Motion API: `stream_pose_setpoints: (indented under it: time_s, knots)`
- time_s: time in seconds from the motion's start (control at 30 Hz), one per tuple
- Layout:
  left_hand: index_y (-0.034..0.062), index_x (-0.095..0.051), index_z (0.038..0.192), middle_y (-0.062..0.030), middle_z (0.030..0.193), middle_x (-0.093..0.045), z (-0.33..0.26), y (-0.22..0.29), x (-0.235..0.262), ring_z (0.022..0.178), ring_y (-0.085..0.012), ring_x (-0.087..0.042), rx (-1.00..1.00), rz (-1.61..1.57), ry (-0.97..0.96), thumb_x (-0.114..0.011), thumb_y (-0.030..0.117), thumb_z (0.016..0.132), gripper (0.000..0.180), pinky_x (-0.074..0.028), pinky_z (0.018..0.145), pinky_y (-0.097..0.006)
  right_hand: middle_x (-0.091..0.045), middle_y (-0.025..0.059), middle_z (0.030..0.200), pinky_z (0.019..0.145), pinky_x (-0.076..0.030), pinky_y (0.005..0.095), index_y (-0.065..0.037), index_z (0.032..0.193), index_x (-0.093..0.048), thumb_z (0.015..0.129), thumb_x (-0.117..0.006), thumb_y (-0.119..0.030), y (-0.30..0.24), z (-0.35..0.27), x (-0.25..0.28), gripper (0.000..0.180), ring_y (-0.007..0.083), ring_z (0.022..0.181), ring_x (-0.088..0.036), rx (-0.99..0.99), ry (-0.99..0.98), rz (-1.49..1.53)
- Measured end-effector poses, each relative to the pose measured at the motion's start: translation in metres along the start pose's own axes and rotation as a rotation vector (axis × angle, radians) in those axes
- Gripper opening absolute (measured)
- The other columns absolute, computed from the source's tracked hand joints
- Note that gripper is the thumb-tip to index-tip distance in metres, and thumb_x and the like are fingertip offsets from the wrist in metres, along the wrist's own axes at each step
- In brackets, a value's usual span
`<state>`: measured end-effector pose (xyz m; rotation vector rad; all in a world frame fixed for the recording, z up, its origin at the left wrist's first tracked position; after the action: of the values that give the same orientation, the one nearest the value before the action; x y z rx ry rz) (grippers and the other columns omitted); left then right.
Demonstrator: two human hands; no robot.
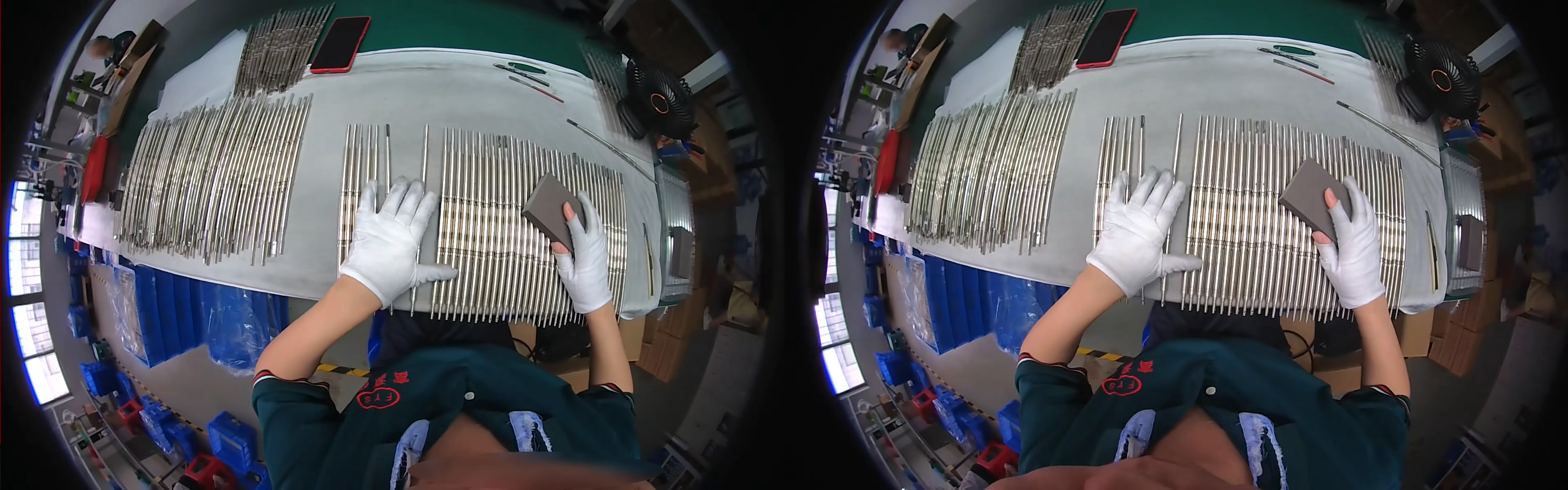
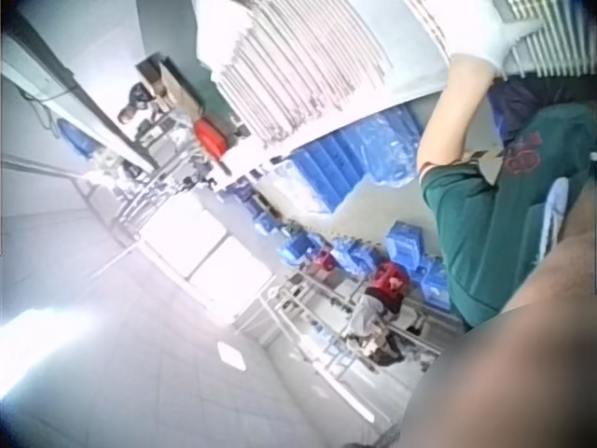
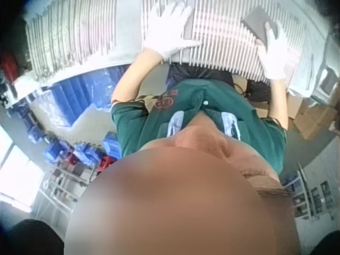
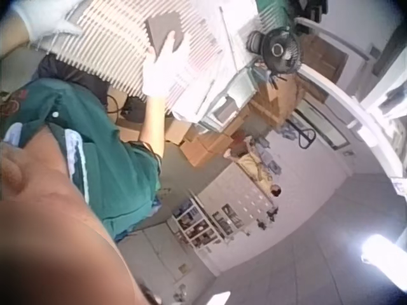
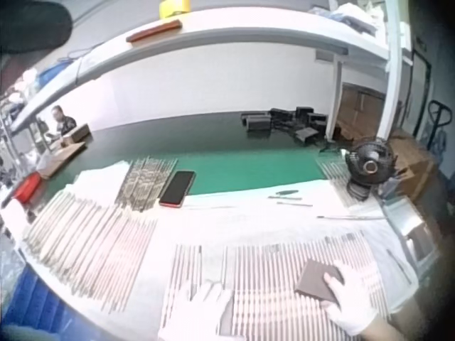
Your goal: The person is using a sanding block to smooth the surfaces and tips of multiple thin metal rods laid out on a workbench.
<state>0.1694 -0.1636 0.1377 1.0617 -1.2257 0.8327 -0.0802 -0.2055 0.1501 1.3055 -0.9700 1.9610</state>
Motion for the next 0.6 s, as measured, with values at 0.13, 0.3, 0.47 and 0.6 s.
stream_pose_setpoints:
  time_s: [0.13, 0.3, 0.47, 0.6]
  knots:
    - [-0.0024, -0.035, 0.141, -0.0211, 0.143, -0.04, -0.002, -0.004, 0.003, 0.136, -0.0346, -0.033, 0.009, 0.011, 0.003, -0.06, 0.07, 0.07, 0.105, -0.015, 0.112, -0.057, -0.033, 0.0245, 0.144, 0.105, -0.034, 0.0491, -0.018, 0.146, -0.034, 0.09, -0.059, -0.027, 0.0, 0.0, 0.0, 0.062, 0.0441, 0.126, -0.039, 0.0, 0.001, 0.004]
    - [-0.0041, -0.038, 0.139, -0.0227, 0.14, -0.043, 0.0, -0.008, 0.011, 0.135, -0.0358, -0.035, 0.074, 0.087, -0.009, -0.058, 0.072, 0.07, 0.105, -0.016, 0.111, -0.058, -0.033, 0.0238, 0.144, 0.105, -0.034, 0.0482, -0.017, 0.145, -0.035, 0.087, -0.062, -0.023, 0.0, -0.001, -0.002, 0.065, 0.0433, 0.126, -0.04, -0.003, 0.014, -0.002]
    - [-0.0047, -0.039, 0.139, -0.0246, 0.139, -0.044, 0.033, 0.01, 0.01, 0.135, -0.0355, -0.035, 0.023, 0.045, 0.016, -0.054, 0.073, 0.073, 0.103, -0.017, 0.112, -0.057, -0.044, 0.0211, 0.136, 0.103, -0.037, 0.0457, -0.014, 0.135, -0.051, 0.08, -0.069, -0.018, -0.004, 0.029, 0.019, 0.057, 0.0397, 0.12, -0.046, -0.015, -0.051, 0.09]
    - [-0.0048, -0.037, 0.14, -0.0246, 0.141, -0.042, 0.047, 0.008, -0.002, 0.137, -0.0349, -0.034, 0.083, 0.085, -0.018, -0.051, 0.076, 0.074, 0.105, -0.016, 0.113, -0.053, -0.047, 0.0209, 0.131, 0.098, -0.041, 0.0438, -0.019, 0.129, -0.058, 0.076, -0.071, -0.019, -0.037, 0.09, 0.015, 0.054, 0.0372, 0.113, -0.05, 0.195, -0.034, -0.048]
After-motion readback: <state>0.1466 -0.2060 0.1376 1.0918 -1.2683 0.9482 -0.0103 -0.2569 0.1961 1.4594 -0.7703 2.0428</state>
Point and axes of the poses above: each hand's wrist, its own z-axis towards the middle knuckle, its own x-axis out of the back of the hand, y = z × x, the point moved 9 cm from there along z, towards the middle knuckle
